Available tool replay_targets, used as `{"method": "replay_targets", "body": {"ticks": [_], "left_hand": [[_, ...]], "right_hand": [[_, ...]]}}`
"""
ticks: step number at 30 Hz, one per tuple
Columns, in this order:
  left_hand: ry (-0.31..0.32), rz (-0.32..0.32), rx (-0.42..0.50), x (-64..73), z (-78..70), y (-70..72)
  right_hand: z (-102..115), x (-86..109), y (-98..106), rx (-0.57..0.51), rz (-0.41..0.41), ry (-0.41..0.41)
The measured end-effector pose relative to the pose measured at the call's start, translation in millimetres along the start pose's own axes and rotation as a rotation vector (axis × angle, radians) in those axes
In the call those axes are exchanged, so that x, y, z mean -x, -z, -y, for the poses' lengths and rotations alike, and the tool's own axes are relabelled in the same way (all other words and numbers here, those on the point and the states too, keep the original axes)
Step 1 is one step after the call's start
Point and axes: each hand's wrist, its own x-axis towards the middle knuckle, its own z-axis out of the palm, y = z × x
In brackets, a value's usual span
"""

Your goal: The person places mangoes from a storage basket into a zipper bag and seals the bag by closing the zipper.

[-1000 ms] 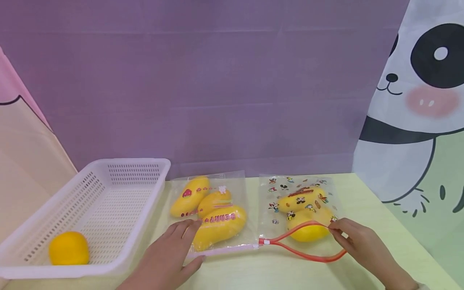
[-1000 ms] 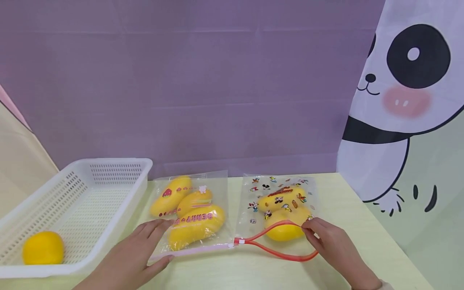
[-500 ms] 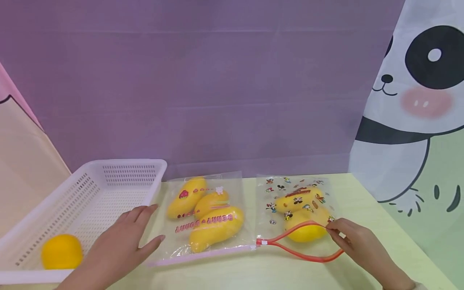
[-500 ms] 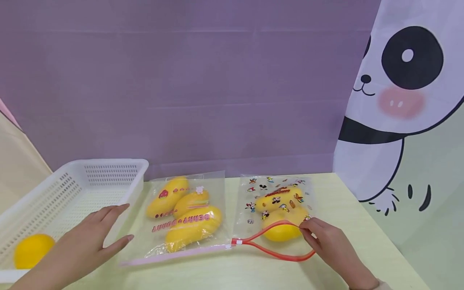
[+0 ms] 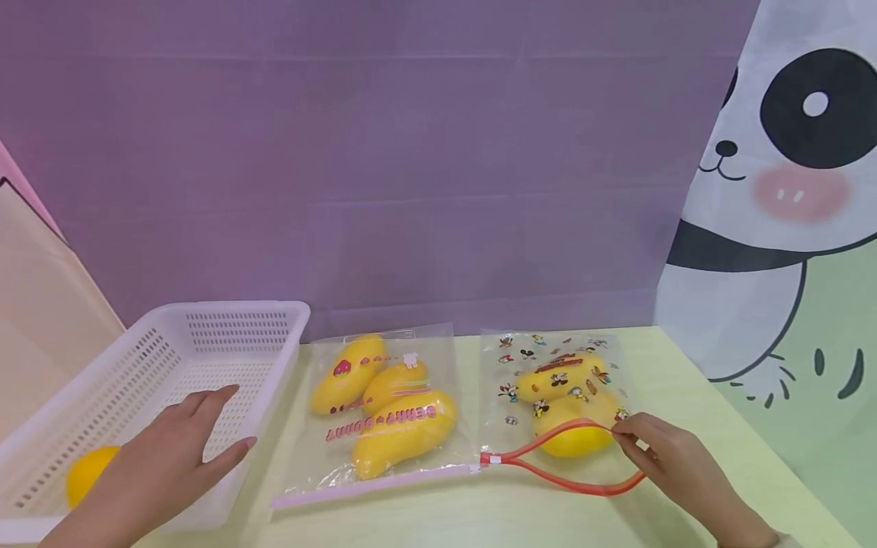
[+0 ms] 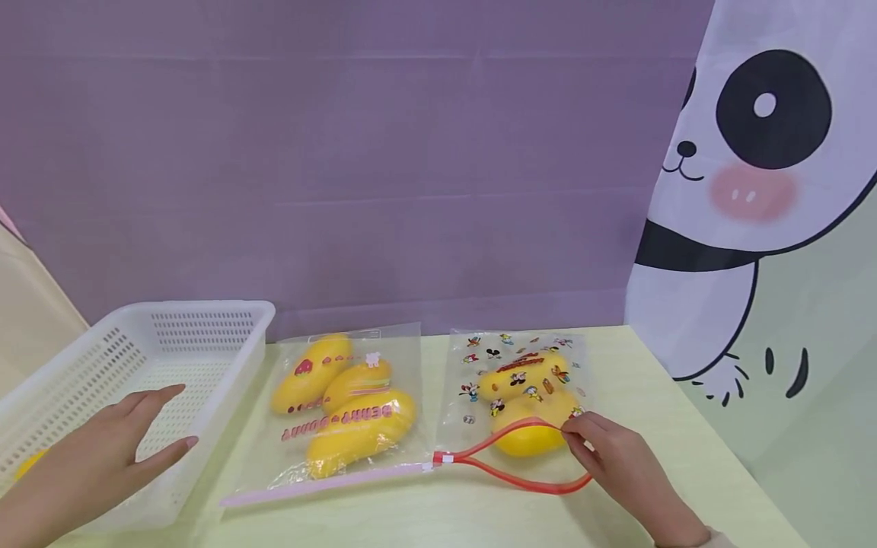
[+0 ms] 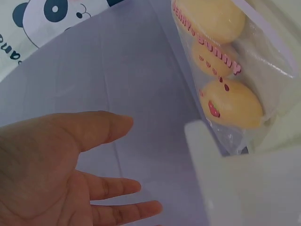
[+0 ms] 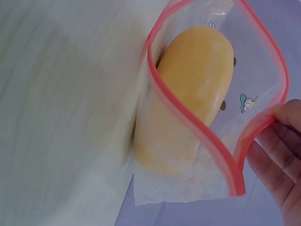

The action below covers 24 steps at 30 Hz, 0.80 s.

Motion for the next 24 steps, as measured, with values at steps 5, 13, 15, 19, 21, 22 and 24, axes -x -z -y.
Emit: {"method": "replay_targets", "body": {"ticks": [5, 13, 15, 19, 21, 22, 24], "left_hand": [[0.012, 0.01, -0.015, 1.8, 10.0, 3.6], [0.032, 0.056, -0.046, 7.6, 33.4, 4.4], [0.037, 0.063, -0.059, 7.3, 39.5, 3.4], [0.059, 0.086, -0.058, 7.1, 50.7, 1.7], [0.075, 0.108, -0.052, 7.0, 55.6, 1.9], [0.081, 0.122, -0.053, 6.8, 58.0, 2.1], [0.095, 0.142, -0.052, 6.0, 62.8, 2.7]], "right_hand": [[1, 0.7, 0, 0.0, 0.004, -0.022], [1, 0.8, -1, -0.002, 0.0, -0.011], [1, 0.8, -1, -0.006, 0.007, -0.018], [2, 0.4, -1, -0.002, 0.018, -0.038], [3, 0.1, -1, -0.001, 0.021, -0.048], [3, -0.1, -1, 0.0, 0.023, -0.052], [4, -0.4, 0, 0.0, 0.029, -0.064]]}}
